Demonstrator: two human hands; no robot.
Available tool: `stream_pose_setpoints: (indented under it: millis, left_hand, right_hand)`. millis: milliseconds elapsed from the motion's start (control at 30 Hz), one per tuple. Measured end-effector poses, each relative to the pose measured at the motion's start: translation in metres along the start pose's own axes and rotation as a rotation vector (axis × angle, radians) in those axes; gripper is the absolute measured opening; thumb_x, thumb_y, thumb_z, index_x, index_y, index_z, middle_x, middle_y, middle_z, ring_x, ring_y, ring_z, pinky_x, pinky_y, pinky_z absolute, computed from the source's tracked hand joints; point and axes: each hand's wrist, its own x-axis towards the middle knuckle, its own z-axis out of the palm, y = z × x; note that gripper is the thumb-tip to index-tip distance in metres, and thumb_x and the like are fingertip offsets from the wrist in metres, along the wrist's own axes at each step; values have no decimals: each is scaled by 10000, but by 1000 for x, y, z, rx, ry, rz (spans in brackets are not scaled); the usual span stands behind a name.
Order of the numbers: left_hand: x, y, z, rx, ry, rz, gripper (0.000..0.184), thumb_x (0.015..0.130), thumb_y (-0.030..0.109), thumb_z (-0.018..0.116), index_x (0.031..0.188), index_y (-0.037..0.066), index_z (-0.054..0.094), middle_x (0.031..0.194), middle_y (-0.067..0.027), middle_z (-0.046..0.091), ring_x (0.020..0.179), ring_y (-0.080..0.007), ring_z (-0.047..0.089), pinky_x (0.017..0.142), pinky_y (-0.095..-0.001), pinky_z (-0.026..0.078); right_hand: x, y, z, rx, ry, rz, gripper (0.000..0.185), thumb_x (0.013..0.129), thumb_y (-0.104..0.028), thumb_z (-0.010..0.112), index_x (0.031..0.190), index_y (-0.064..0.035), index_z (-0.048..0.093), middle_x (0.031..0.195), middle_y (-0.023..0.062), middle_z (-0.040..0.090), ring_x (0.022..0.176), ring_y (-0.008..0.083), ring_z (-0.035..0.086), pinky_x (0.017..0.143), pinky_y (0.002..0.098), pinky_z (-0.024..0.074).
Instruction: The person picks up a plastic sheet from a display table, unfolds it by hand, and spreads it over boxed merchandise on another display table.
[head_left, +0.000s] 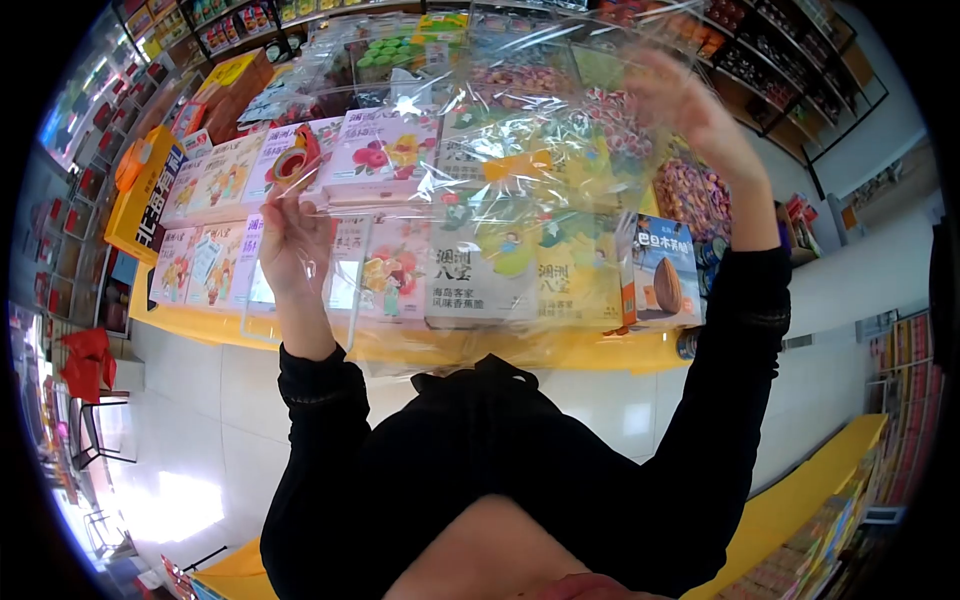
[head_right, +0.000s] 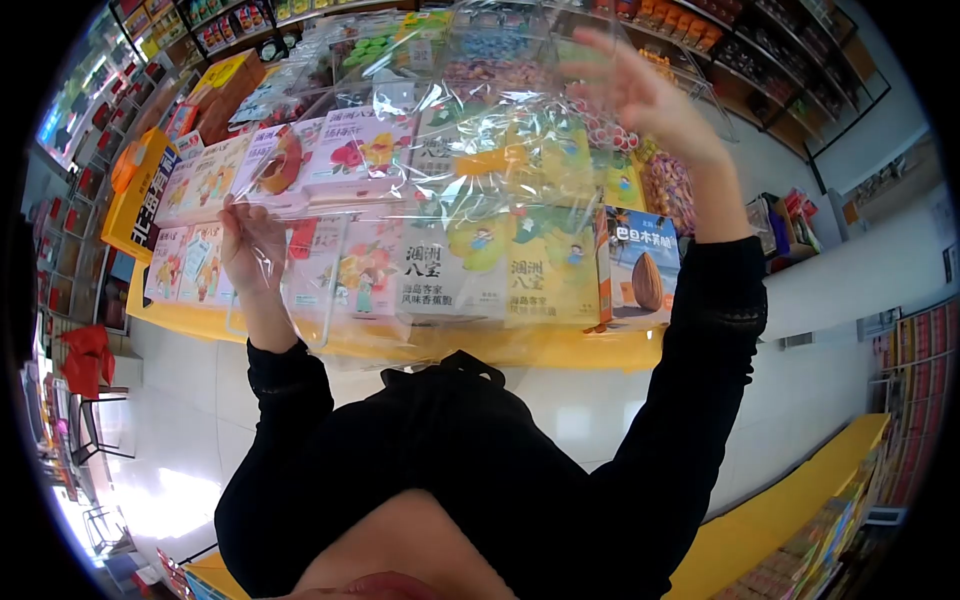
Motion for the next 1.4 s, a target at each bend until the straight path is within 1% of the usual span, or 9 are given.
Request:
stream_pose_setpoints:
  millis: [67,200,433,600,733,800,867,1133,1400]
  left_hand:
    - [0,9,-15,-6,-45,47,223,864,248,414,984,102,533,876,3,558,779,-136,525,689,-291,406]
    - [-2,24,-35,-20,17,28,223,864,232,417,998,94,531,904,-6,564,822,-143,534,710,-293,432]
    - [4,39,-55,-26,34,39,223,855,228,438,1030,106,504,963,-34,571,850,-152,549,721,-299,451]
    - [8,49,-64,0,48,55,231,855,210,442,1030,71,498,927,-38,568,831,-148,533,741,-300,453]
    - [1,65,-73,36,-33,99,242,855,194,443,1029,36,497,921,-64,570,842,-160,542,748,-287,455]
    - [-3,76,-82,433,183,220,256,851,174,449,1037,4,493,932,-99,571,858,-179,549,755,-292,460]
    - [-5,79,-81,485,159,194,260,849,164,452,1041,-7,490,946,-117,569,861,-187,552,761,-301,462]
    - [4,47,-79,627,404,121,245,844,184,468,992,-6,510,948,-126,574,804,-183,574,692,-292,499]
    - [41,22,-54,675,405,190,179,813,175,531,793,1,569,662,-30,553,542,-93,525,488,-216,463]
  right_hand:
    - [-25,43,1,-131,-119,342,868,622,-358,683,1288,-61,212,1186,123,436,1072,226,438,879,352,375]
    - [-68,99,15,-17,-55,565,716,654,-138,669,1261,-64,296,1164,97,455,1090,203,410,914,334,321]
    - [-88,160,32,-189,56,623,530,635,-66,687,1114,-49,461,1124,57,482,1083,169,415,923,299,299]
    - [-93,184,52,277,36,714,331,692,-41,630,1002,-35,515,1007,59,554,977,157,509,784,257,414]
    - [-97,180,60,192,182,661,208,710,-18,597,912,-7,546,865,69,597,824,149,575,684,237,453]
    - [-103,166,49,104,453,620,137,713,-3,581,847,16,558,759,76,604,692,144,587,632,237,459]
    - [-111,151,33,143,487,499,140,719,9,562,858,19,556,744,84,596,613,133,570,569,227,458]
    - [-108,108,34,340,793,291,107,767,-37,550,870,-4,549,682,44,565,532,93,534,485,193,446]
    - [-121,105,20,227,999,298,79,782,-108,561,833,-48,557,671,-11,542,499,40,488,445,161,411]
